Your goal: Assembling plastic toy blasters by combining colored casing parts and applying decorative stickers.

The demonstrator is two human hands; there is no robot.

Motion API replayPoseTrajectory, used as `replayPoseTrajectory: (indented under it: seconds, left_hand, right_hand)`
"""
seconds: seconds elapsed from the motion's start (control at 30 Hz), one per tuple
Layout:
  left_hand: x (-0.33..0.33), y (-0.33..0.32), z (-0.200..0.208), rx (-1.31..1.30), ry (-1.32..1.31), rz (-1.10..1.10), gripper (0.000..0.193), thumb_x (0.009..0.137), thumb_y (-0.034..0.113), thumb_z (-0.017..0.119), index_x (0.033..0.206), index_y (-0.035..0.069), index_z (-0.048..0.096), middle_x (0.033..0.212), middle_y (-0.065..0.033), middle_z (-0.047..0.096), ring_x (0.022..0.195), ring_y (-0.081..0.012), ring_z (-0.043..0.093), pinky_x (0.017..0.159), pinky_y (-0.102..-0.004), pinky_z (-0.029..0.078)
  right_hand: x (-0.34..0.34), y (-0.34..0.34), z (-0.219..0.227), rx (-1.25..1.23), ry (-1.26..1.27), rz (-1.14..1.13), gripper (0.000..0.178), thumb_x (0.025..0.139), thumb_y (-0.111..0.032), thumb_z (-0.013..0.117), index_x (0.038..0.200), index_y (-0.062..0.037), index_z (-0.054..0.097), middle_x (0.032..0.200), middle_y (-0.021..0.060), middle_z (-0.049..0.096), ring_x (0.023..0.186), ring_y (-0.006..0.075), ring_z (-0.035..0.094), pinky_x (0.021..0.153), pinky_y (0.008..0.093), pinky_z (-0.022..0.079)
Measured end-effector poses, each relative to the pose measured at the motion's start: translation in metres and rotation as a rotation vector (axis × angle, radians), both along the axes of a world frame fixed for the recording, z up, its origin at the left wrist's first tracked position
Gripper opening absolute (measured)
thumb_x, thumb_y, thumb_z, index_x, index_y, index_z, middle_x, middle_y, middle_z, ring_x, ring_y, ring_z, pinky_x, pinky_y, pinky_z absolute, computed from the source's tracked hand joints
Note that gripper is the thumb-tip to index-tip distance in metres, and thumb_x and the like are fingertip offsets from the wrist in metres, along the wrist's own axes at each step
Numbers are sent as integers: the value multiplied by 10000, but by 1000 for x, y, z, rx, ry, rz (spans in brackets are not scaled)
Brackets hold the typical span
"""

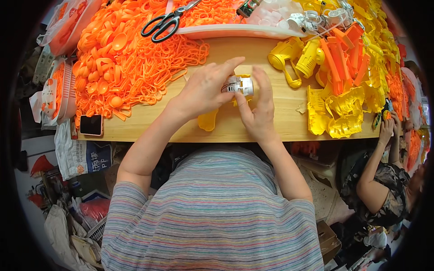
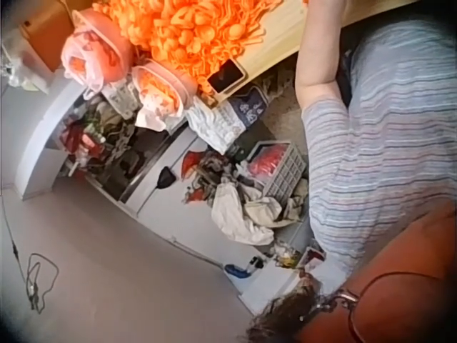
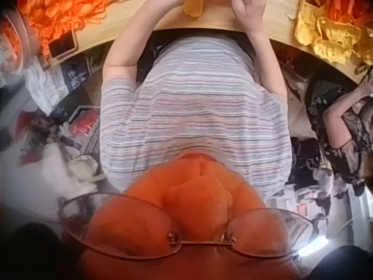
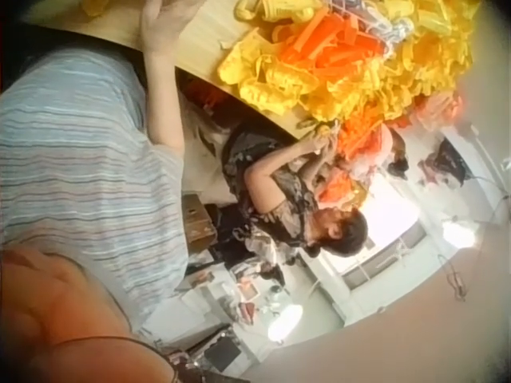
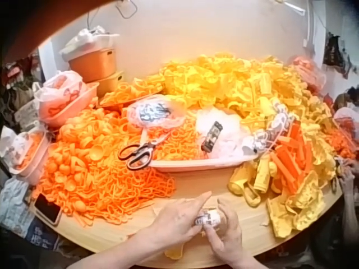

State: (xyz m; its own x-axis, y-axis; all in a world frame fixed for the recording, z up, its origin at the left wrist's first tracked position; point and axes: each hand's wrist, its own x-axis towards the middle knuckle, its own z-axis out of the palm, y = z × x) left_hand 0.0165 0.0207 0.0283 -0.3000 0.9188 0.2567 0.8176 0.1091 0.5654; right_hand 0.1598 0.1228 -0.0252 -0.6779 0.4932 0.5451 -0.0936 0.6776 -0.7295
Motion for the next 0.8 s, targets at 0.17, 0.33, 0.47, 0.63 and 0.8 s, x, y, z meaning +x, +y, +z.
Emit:
replayPoseTrajectory:
  seconds: [0.17, 0.33, 0.47, 0.63, 0.8]
  left_hand:
    - [-3, -6, -8, 26, 90, -44, 674, 715, 125, 747, 1328, 73, 473, 980, -112, 633, 934, -289, 594, 805, -406, 432]
    - [-7, -29, -10, 19, 176, 154, 334, 727, 150, 747, 1035, 79, 639, 1041, -92, 631, 1015, -259, 577, 847, -394, 391]
    - [-5, -38, -21, 80, 139, 230, 142, 738, 157, 744, 825, 79, 664, 1097, -87, 628, 1040, -251, 573, 856, -404, 380]
    - [6, -42, -30, 188, 184, 270, 137, 729, 125, 718, 826, 68, 641, 1112, -87, 614, 1027, -252, 569, 869, -417, 365]
    - [26, -53, -39, 282, 299, 257, 201, 724, 74, 662, 921, 44, 633, 1120, -100, 594, 1017, -265, 561, 907, -450, 359]
  right_hand:
    - [-1, 4, -11, 86, -43, 81, 455, 790, 56, 681, 1213, -26, 532, 1269, 196, 507, 1089, 323, 566, 921, 375, 493]
    - [-8, -6, -20, 39, -69, 65, 317, 808, 68, 670, 1105, -26, 606, 1225, 167, 501, 990, 240, 617, 788, 304, 568]
    - [-16, -11, -20, 31, -48, 83, 284, 800, 88, 665, 1059, -20, 618, 1190, 168, 496, 943, 218, 631, 713, 272, 584]
    - [-22, -16, -19, 29, -44, 67, 264, 792, 98, 664, 1026, -15, 619, 1177, 173, 495, 947, 215, 624, 712, 274, 586]
    - [-25, -21, -23, -4, -22, 43, 240, 790, 81, 676, 1002, -8, 607, 1168, 175, 495, 989, 230, 604, 701, 272, 577]
